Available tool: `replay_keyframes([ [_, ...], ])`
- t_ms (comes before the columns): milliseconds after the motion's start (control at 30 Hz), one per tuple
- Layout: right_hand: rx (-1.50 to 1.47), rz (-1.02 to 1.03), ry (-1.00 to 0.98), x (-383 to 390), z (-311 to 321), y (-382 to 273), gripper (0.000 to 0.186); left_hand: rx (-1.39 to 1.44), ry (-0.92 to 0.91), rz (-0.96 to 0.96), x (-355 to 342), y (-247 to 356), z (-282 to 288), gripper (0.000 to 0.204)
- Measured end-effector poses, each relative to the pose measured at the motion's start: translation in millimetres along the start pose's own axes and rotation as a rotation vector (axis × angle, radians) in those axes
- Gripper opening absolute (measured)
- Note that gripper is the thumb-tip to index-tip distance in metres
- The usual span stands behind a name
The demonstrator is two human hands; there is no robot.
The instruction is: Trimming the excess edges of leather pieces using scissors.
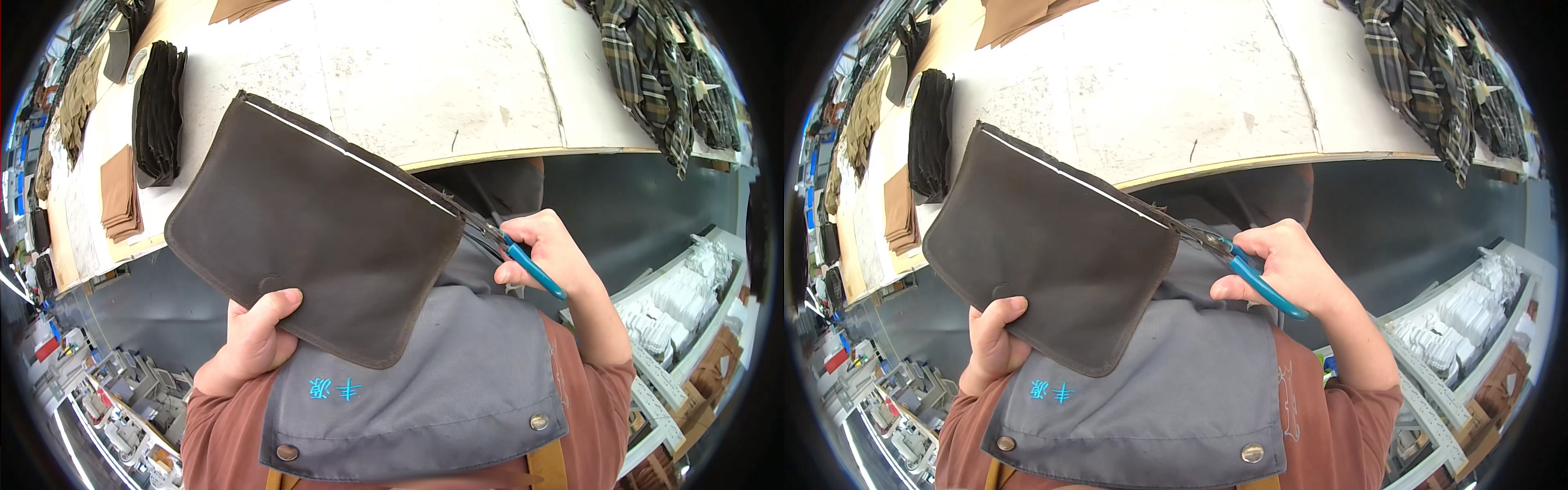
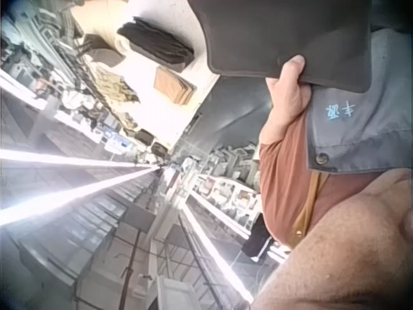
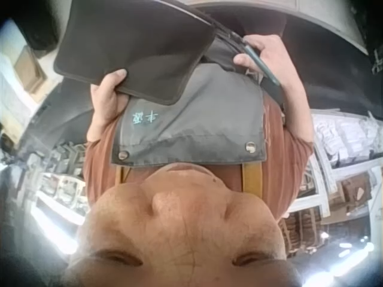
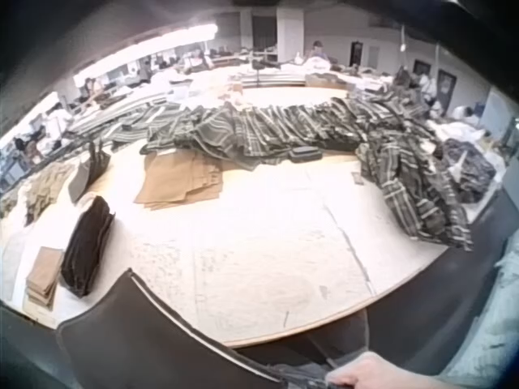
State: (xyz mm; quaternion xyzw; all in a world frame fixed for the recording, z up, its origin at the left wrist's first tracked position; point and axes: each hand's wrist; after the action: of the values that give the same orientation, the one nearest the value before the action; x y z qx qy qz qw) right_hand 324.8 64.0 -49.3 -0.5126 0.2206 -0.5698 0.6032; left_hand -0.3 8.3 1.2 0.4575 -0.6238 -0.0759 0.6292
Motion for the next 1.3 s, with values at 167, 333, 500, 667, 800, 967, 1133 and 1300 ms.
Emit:
replay_keyframes([
  [167,0.013,0.029,0.019,1,-2,2,0.066,-0.008,-0.014,0.003,-1,0,3,0.043],
  [333,0.068,0.111,0.008,-2,-1,5,0.068,0.003,-0.026,-0.008,-1,-3,4,0.042],
  [500,0.104,0.127,0.007,-11,-6,-4,0.072,-0.022,-0.053,0.032,-1,-2,5,0.041],
  [667,0.131,0.096,-0.047,-19,-7,-14,0.073,-0.028,-0.042,0.031,-1,-2,1,0.041],
  [800,0.044,-0.039,-0.067,-17,-6,-12,0.071,-0.042,-0.055,0.048,-1,1,-2,0.04],
  [967,0.065,-0.023,-0.052,-17,-5,-9,0.071,-0.05,-0.064,0.054,-2,1,-3,0.04],
  [1133,0.088,-0.014,-0.022,-16,-6,-10,0.07,-0.048,-0.066,0.05,-2,1,-3,0.04],
  [1300,0.085,-0.001,-0.014,-15,-5,-8,0.068,-0.049,-0.068,0.057,-3,1,-3,0.041],
])
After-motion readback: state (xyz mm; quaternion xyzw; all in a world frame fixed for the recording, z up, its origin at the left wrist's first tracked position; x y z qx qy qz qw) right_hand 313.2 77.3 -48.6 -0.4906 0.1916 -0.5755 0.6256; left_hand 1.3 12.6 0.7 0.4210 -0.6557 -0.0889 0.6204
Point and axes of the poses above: each hand's wrist, its own x-axis away from the middle knuckle, its own z-axis out of the back of the hand, y = z × x, and after that the axes turned 15 degrees about y, right-handed
